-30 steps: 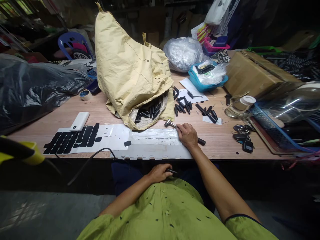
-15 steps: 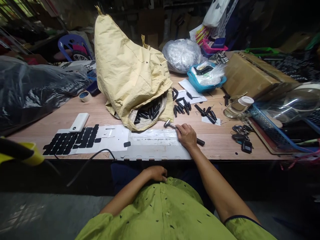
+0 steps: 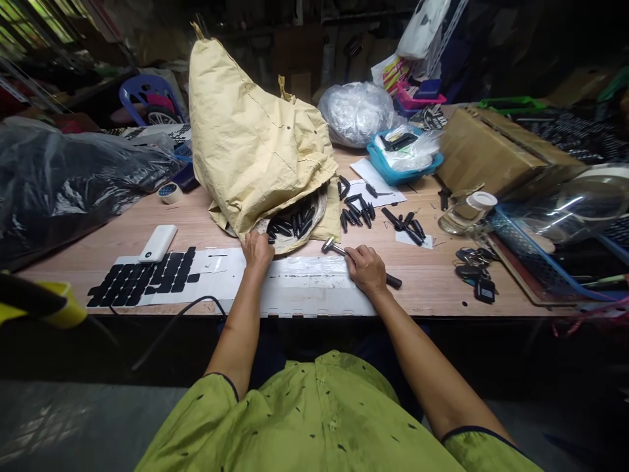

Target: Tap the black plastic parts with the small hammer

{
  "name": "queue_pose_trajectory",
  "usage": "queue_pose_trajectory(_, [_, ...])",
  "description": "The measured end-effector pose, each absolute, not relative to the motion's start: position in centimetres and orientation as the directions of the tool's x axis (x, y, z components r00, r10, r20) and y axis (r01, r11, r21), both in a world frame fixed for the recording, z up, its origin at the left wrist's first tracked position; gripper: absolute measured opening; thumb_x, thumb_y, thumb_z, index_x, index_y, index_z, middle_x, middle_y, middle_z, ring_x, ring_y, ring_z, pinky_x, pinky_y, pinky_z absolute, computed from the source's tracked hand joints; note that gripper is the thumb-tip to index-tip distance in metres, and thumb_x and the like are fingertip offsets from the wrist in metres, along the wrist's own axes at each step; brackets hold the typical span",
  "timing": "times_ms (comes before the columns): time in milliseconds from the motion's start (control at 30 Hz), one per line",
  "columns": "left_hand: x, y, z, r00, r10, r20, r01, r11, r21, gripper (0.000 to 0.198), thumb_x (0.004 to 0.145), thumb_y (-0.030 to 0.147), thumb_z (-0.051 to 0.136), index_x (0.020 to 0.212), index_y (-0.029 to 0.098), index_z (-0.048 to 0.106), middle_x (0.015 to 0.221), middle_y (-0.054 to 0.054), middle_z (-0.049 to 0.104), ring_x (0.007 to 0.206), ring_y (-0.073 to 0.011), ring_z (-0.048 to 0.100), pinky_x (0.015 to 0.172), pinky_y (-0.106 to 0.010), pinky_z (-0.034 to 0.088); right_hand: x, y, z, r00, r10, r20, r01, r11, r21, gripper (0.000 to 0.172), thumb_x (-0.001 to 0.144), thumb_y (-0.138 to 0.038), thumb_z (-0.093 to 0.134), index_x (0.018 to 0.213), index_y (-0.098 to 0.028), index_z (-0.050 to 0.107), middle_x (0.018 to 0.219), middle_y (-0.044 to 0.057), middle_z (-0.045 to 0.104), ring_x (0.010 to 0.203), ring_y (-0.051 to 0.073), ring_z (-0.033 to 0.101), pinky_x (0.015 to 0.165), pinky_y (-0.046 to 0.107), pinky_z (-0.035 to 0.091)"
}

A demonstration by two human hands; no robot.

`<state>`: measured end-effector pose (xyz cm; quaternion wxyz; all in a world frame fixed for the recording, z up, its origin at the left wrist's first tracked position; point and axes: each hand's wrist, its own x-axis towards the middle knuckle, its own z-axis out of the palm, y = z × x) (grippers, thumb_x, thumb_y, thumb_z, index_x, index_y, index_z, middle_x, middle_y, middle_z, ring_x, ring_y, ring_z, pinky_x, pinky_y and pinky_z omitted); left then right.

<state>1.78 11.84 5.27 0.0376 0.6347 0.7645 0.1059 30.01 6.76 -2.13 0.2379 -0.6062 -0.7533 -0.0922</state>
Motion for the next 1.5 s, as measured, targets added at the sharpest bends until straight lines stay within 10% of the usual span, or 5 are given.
queue_pose_trajectory(267, [1.9, 12.7, 4.6, -0.159, 0.985, 0.063, 0.972, 0.144, 0.188, 0.029, 0.078, 0.005, 0.058, 0.088, 0.022, 0.079, 0.113, -0.013, 0.068, 0.117, -0.0366, 0.052, 0.099, -0.051, 0.041, 30.0, 6.8, -2.3, -0.153, 0.866, 0.476, 0.955, 0.253, -0.153, 0.026, 0.096, -0.023, 0.05, 0.109, -0.023, 0.073, 0.088, 0.007, 0.06, 0.085, 0.022, 0.047, 0.072, 0.031, 0.033])
queue_pose_trajectory(633, [6.0, 7.5, 3.5, 0.441, 0.884, 0.152, 0.798, -0.464, 0.385, 0.021, 0.082, 0.02, 0.073, 0.102, 0.026, 0.076, 0.101, -0.006, 0.07, 0.109, -0.0287, 0.054, 0.101, -0.046, 0.038, 29.9, 7.0, -2.6, -0.147, 0.867, 0.475, 0.956, 0.248, -0.158, 0.028, 0.095, -0.022, 0.048, 0.109, -0.024, 0.072, 0.089, 0.008, 0.059, 0.085, 0.022, 0.045, 0.073, 0.031, 0.032])
queue_pose_trajectory(1167, [5.0, 7.8, -0.5, 0.355, 0.919, 0.173, 0.674, -0.38, 0.633, 0.018, 0.076, 0.027, 0.083, 0.092, 0.024, 0.076, 0.094, -0.004, 0.068, 0.1, -0.0259, 0.054, 0.094, -0.04, 0.044, 30.6, 6.8, -1.9, -0.176, 0.86, 0.478, 0.939, 0.292, -0.181, 0.026, 0.096, -0.024, 0.052, 0.109, -0.023, 0.074, 0.086, 0.008, 0.064, 0.083, 0.022, 0.053, 0.07, 0.031, 0.04])
queue_pose_trajectory(1500, [5.2, 8.0, -0.7, 0.363, 0.915, 0.176, 0.636, -0.382, 0.67, 0.014, 0.077, 0.022, 0.078, 0.091, 0.025, 0.081, 0.085, -0.003, 0.066, 0.096, -0.0243, 0.055, 0.093, -0.042, 0.045, 27.5, 1.4, -0.7, -0.105, 0.826, 0.555, 0.7, 0.457, -0.549, 0.038, 0.103, -0.028, 0.04, 0.13, -0.026, 0.066, 0.096, 0.006, 0.068, 0.087, 0.02, 0.065, 0.079, 0.031, 0.054])
